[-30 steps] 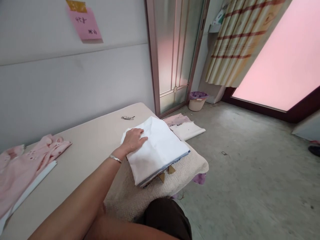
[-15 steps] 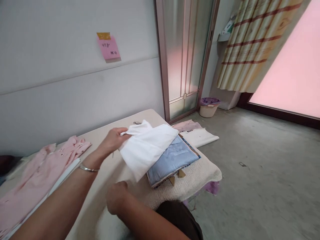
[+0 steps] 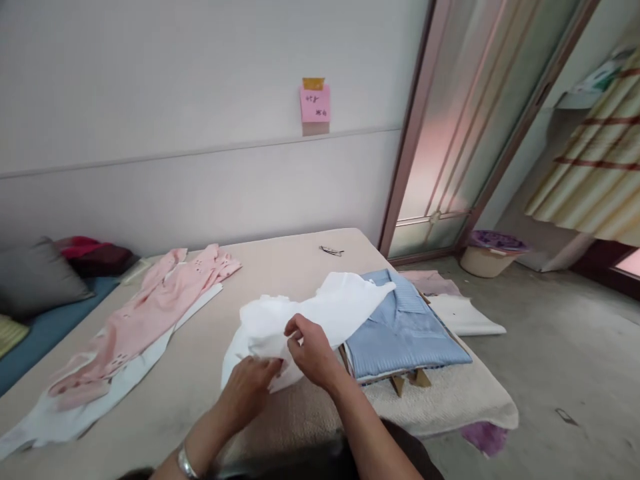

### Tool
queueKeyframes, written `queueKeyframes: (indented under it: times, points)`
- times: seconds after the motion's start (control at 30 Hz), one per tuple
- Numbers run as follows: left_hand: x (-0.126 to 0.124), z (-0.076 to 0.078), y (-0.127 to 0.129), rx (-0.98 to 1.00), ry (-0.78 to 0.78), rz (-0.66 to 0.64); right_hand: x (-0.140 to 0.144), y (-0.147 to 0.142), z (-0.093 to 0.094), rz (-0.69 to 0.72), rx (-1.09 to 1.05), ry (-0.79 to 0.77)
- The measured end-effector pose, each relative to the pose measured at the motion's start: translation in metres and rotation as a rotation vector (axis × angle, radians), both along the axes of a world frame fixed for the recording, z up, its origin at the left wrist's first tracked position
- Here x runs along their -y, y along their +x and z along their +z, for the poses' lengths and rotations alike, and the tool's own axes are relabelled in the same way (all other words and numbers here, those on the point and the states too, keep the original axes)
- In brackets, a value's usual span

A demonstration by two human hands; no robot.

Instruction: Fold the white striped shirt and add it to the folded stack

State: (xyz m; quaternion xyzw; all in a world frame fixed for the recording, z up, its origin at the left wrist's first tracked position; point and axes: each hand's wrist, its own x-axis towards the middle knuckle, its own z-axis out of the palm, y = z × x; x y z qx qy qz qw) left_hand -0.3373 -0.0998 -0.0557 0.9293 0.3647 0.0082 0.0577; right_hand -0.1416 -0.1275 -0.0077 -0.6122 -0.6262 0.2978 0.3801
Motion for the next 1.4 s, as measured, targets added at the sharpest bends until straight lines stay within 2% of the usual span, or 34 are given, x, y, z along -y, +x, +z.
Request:
queueKeyframes:
  times: [0.07,0.2,0.3,0.37,0.43,0.57,0.6,0.67,0.73,0.87,0.97,1.07,1.17,1.27,1.33,1.4]
  points:
    - [0.014,-0.015,-0.014,0.075,-0.041,-0.003,-0.006,-0.016,-0.018,-0.053,0.198,-0.063]
    - [0.029,-0.034,-0.043,0.213,-0.081,0.000,-0.003,-0.056,-0.044,-0.037,0.465,-0.070]
    - [0.030,-0.045,-0.053,0.266,-0.183,0.071,-0.005,-0.070,-0.051,-0.048,0.575,-0.140]
    - [0.027,-0.047,-0.051,0.370,-0.327,0.170,-0.010,-0.066,-0.050,-0.055,0.554,-0.181]
    - [0.020,-0.044,-0.042,0.601,-0.564,0.265,-0.014,-0.054,-0.044,0.012,0.363,-0.192]
    - [-0.003,-0.030,-0.018,1.332,-1.293,0.444,-0.013,-0.030,-0.029,0.361,-0.431,-0.271]
    - [-0.010,-0.028,-0.012,1.513,-1.439,0.476,-0.011,-0.026,-0.026,0.411,-0.589,-0.287]
    - [-0.022,-0.024,0.001,1.809,-1.593,0.508,-0.008,-0.021,-0.022,0.421,-0.760,-0.288]
    - [-0.032,-0.023,0.011,1.966,-1.638,0.522,-0.007,-0.019,-0.021,0.382,-0.793,-0.298]
    - [-0.055,-0.014,0.019,1.964,-1.687,0.610,-0.011,-0.010,-0.021,0.306,-0.758,-0.289]
    - [-0.076,0.007,0.002,2.028,-1.529,0.685,-0.013,-0.001,-0.019,0.236,-0.738,-0.232]
    - [-0.088,0.032,-0.026,2.107,-1.368,0.563,-0.014,0.004,-0.018,0.228,-0.712,-0.206]
    - [-0.086,0.049,-0.046,2.005,-1.362,0.420,-0.017,0.002,-0.021,0.202,-0.677,-0.192]
    - [-0.087,0.064,-0.052,1.790,-1.379,0.473,-0.022,-0.003,-0.030,0.085,-0.587,-0.200]
    - [-0.097,0.087,-0.052,1.692,-1.297,0.539,-0.025,-0.006,-0.037,0.009,-0.513,-0.213]
    - [-0.111,0.128,-0.053,1.672,-1.063,0.517,-0.028,-0.009,-0.042,-0.024,-0.462,-0.214]
